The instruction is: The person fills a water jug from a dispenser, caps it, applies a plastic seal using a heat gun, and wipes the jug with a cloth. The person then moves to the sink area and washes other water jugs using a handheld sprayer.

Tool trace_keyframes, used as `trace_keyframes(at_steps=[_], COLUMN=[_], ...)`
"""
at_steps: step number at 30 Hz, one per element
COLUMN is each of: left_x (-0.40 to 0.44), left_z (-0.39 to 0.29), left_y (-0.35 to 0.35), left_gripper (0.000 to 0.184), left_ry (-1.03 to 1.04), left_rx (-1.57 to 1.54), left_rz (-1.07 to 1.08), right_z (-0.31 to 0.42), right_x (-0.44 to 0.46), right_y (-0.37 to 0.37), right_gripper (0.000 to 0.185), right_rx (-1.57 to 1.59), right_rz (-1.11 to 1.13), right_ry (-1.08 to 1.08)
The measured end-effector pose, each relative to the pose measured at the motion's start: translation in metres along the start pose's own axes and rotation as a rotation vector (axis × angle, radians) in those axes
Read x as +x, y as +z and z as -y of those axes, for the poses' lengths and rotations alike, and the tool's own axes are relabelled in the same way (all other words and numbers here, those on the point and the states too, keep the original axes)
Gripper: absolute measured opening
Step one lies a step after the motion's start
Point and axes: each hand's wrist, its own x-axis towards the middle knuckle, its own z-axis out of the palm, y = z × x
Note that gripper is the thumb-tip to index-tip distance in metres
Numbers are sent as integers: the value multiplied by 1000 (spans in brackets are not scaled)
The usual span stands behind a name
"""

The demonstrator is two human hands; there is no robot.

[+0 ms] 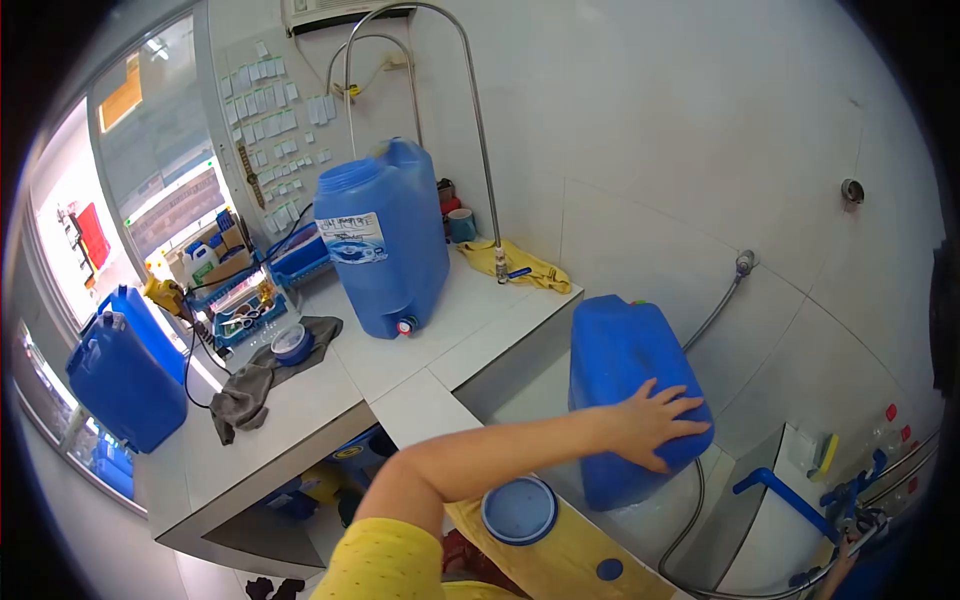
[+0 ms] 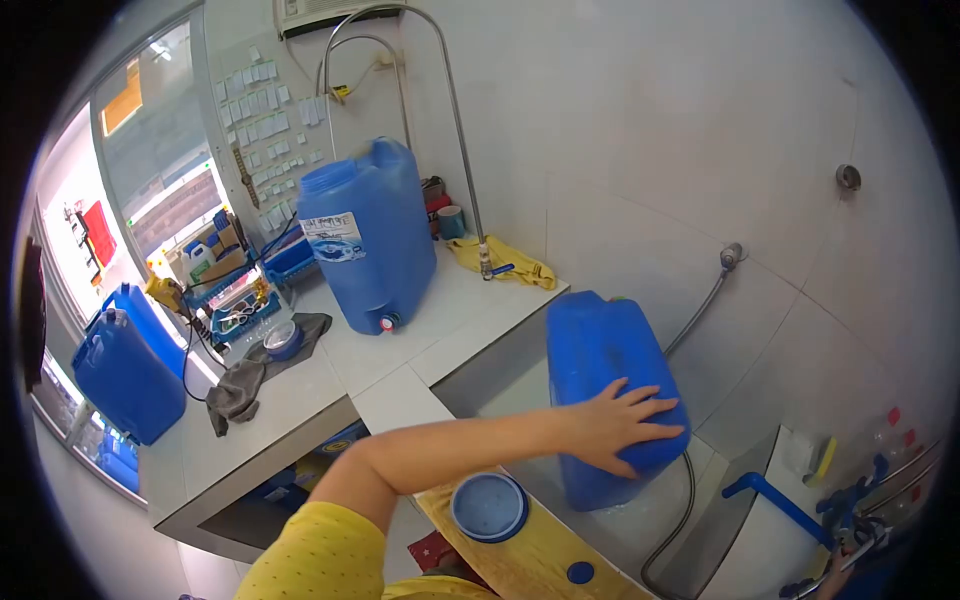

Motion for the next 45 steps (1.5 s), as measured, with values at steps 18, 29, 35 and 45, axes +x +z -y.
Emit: trace_keyframes(at_steps=[18, 29, 35, 45], left_x=[-24, -38, -41, -48], left_z=[90, 119, 130, 237], left_y=[-24, -37, -38, -73], left_gripper=[99, 90, 89, 68], left_ry=[-782, -415, -307, -216], left_rx=[79, 76, 56, -612], left_rz=[49, 101, 109, -179], right_z=[-111, -57, 142, 355], right_x=[51, 33, -55, -195], right_y=[-5, 14, 135, 351], right_gripper=[33, 70, 37, 43], right_rx=[168, -564, 134, -122], right_rz=[-48, -516, 138, 486], right_ry=[-86, -180, -87, -584])
